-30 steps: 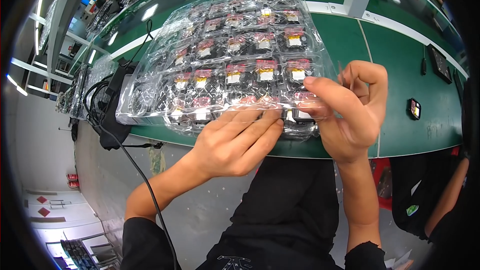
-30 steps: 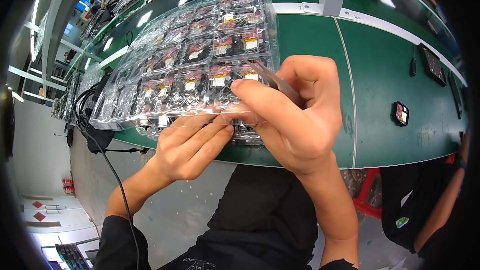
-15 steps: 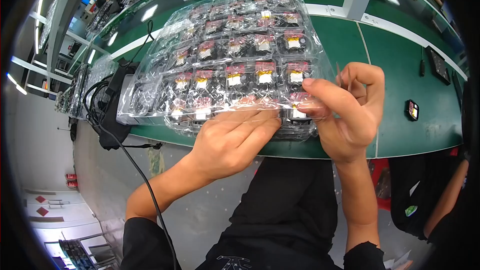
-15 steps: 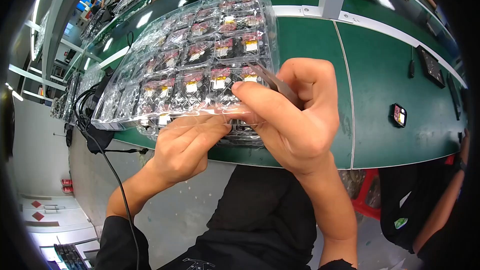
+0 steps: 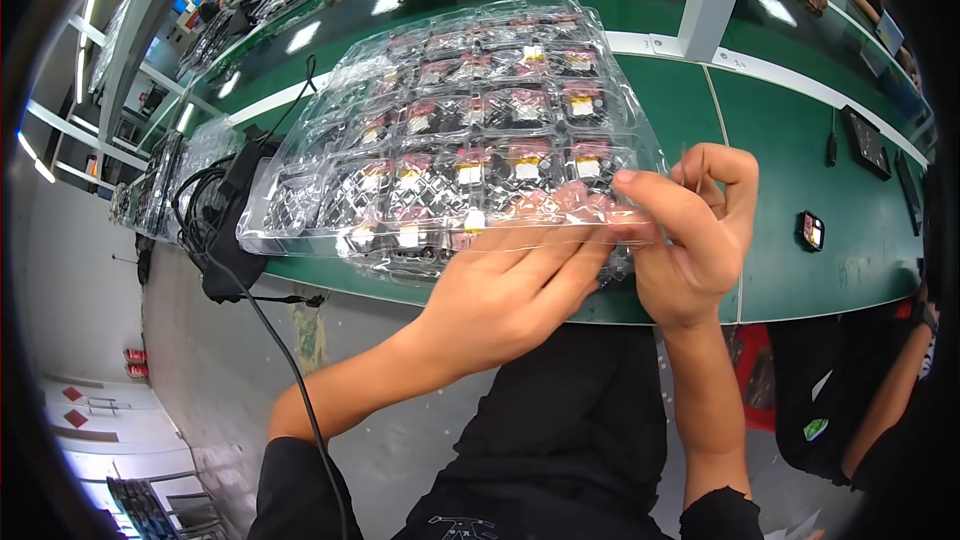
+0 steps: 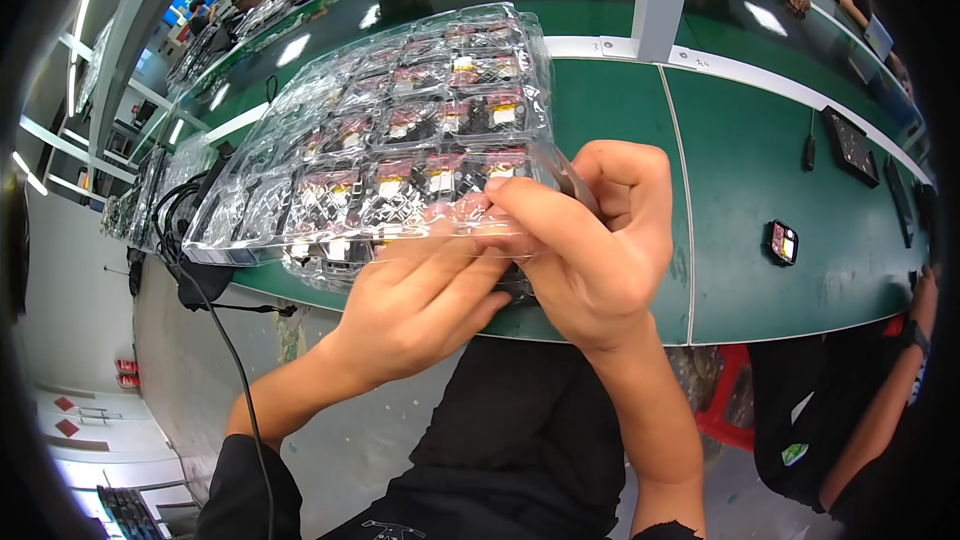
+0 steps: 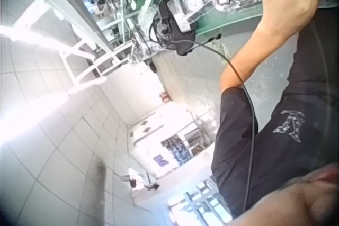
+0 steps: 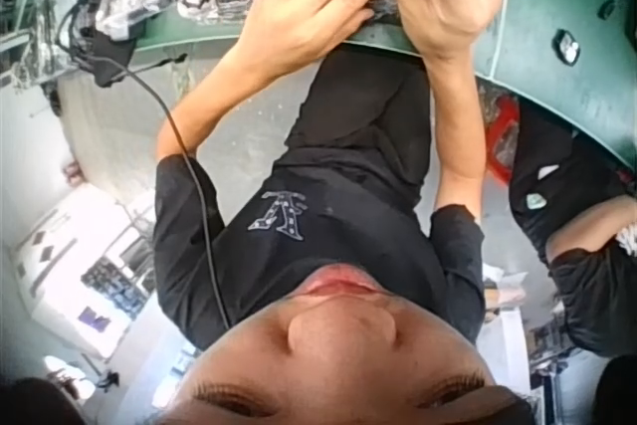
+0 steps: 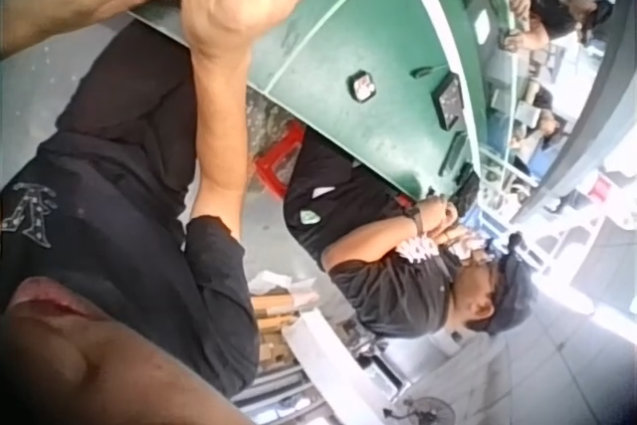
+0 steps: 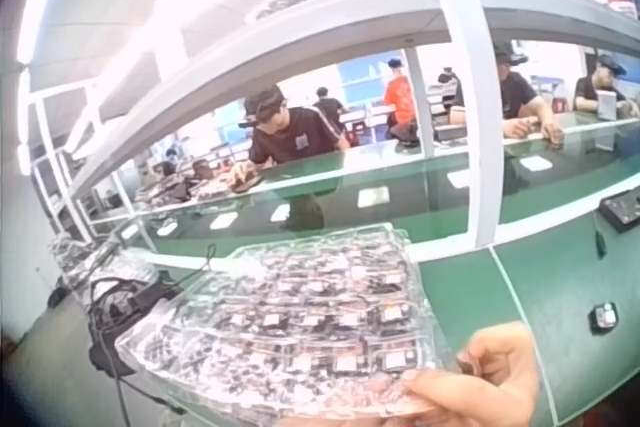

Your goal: Removing plastic wrap and inspecting electronic components in a tray.

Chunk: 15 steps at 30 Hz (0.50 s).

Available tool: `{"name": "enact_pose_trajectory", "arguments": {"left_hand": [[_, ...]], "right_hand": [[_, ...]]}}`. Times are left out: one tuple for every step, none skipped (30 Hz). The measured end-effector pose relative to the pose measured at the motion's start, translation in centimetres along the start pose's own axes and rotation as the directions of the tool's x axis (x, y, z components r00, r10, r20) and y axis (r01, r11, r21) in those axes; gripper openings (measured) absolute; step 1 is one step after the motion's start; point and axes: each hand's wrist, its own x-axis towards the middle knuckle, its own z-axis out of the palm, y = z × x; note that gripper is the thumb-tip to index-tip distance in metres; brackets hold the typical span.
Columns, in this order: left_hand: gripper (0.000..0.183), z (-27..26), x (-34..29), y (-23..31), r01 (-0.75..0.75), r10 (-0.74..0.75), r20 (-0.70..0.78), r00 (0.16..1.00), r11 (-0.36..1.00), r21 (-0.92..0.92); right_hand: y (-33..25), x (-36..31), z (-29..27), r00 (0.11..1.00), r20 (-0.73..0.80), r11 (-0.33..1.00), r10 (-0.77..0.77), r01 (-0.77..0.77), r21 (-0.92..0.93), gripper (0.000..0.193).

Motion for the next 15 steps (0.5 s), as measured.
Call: {"name": "enact_pose_trajectory", "arguments": {"left_hand": [[0.040,0.2,0.3,0.0,-0.009,0.009,0.030,1.000,1.000,-0.001],[0.034,0.8,0.2,-0.2,-0.052,0.051,0.020,0.998,0.998,0.030],[0.034,0.8,0.3,-0.1,-0.050,0.049,0.019,0.999,0.998,0.035],[0.030,0.9,0.4,0.1,-0.057,0.057,0.001,0.998,0.997,0.050],[0.025,0.9,0.4,0.1,-0.065,0.066,-0.016,0.998,0.996,0.065],[0.025,0.9,0.2,0.2,-0.065,0.066,-0.016,0.998,0.996,0.067],[0.028,1.0,-0.1,0.3,-0.060,0.062,-0.014,0.998,0.994,0.087],[0.032,1.1,-0.2,0.4,-0.055,0.057,-0.013,0.998,0.993,0.106],[0.032,1.1,-0.2,0.4,-0.056,0.057,-0.012,0.998,0.993,0.105],[0.030,1.0,0.0,0.6,-0.061,0.062,-0.004,0.998,0.991,0.117],[0.029,1.0,0.1,0.7,-0.066,0.066,0.005,0.998,0.990,0.127],[0.029,1.1,0.1,0.7,-0.065,0.065,0.006,0.998,0.990,0.125],[0.028,1.3,0.0,0.6,-0.084,0.087,-0.014,0.996,0.985,0.153],[0.027,1.5,0.0,0.6,-0.102,0.110,-0.033,0.993,0.978,0.181],[0.027,1.7,-0.1,0.4,-0.102,0.109,-0.033,0.993,0.979,0.177]], "right_hand": [[0.0,0.0,-0.1,1.000,-0.005,1.000,0.002,-0.002,-0.006,0.027],[0.0,0.0,-0.1,1.000,-0.010,1.000,0.003,-0.004,-0.013,0.027],[-0.1,0.0,-0.1,1.000,-0.010,1.000,0.000,0.000,-0.008,0.027],[-0.2,0.0,0.0,1.000,-0.014,1.000,0.016,-0.016,0.006,0.028],[-0.2,-0.1,0.0,0.999,-0.017,0.999,0.031,-0.031,0.020,0.028],[-0.2,-0.1,0.0,0.999,-0.018,0.999,0.030,-0.030,0.021,0.028],[-0.3,-0.1,-0.1,0.999,-0.009,0.999,0.040,-0.039,0.017,0.028],[-0.4,-0.1,-0.2,0.999,0.000,0.999,0.049,-0.049,0.013,0.029],[-0.4,-0.2,-0.1,0.999,-0.001,0.999,0.050,-0.050,0.013,0.029],[-0.4,-0.2,-0.2,0.999,-0.005,0.999,0.048,-0.048,0.012,0.029],[-0.4,-0.2,-0.2,0.999,-0.010,0.999,0.046,-0.045,0.010,0.029],[-0.4,-0.1,-0.1,0.999,-0.009,0.999,0.048,-0.048,0.010,0.029],[-0.4,0.0,-0.1,0.999,-0.014,0.999,0.035,-0.035,0.015,0.030],[-0.4,0.0,0.0,1.000,-0.019,1.000,0.023,-0.022,0.020,0.030],[-0.3,0.0,0.0,1.000,-0.018,1.000,0.025,-0.025,0.017,0.030]]}}
